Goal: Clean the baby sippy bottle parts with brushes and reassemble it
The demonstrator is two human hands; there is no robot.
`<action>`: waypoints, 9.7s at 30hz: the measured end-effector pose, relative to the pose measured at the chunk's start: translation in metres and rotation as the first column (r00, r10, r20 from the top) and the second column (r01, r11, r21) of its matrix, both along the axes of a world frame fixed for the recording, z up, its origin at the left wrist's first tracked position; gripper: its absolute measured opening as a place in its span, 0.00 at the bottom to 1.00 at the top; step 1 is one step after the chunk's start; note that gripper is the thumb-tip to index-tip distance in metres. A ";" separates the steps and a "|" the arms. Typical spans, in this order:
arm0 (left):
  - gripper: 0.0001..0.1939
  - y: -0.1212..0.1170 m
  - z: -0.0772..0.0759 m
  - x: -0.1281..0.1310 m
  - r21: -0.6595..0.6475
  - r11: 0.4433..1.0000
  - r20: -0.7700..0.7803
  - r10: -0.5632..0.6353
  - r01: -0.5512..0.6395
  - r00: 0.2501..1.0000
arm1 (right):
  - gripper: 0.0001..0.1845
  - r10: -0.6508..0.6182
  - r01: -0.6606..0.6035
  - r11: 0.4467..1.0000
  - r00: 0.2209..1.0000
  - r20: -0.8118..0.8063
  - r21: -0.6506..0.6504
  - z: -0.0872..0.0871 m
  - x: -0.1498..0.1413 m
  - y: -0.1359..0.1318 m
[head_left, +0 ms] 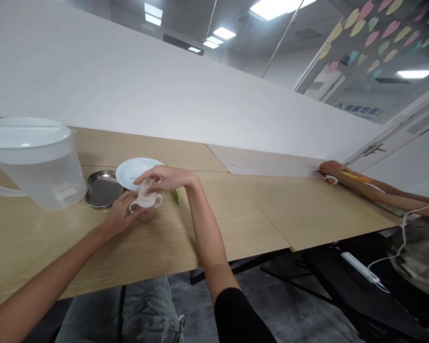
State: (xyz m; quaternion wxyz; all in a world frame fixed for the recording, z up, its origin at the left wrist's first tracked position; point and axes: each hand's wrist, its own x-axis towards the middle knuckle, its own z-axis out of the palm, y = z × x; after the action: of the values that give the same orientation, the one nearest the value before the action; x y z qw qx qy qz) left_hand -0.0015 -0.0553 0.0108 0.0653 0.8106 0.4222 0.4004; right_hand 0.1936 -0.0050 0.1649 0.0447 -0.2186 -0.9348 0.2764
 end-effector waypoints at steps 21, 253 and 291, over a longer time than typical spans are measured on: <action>0.34 0.003 -0.005 0.001 -0.075 0.996 0.024 0.055 -0.053 0.998 | 0.16 -0.523 0.510 0.837 0.852 0.017 0.197 -0.047 -0.017 0.045; 0.24 0.016 0.002 -0.006 0.331 0.887 0.229 0.254 -0.321 0.940 | 0.13 -0.764 0.736 0.575 0.639 -0.086 0.357 -0.059 -0.023 0.049; 0.33 0.016 0.000 -0.007 0.321 0.858 0.128 0.379 -0.400 0.916 | 0.22 -0.729 0.592 0.612 0.679 0.084 0.524 -0.099 -0.023 0.073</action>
State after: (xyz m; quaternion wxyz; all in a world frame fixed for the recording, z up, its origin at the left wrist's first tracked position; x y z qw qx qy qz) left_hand -0.0085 -0.0392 0.0108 -0.1455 0.6949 0.4995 0.4964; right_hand 0.1710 0.0676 0.0659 0.0576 -0.5720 -0.8179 -0.0227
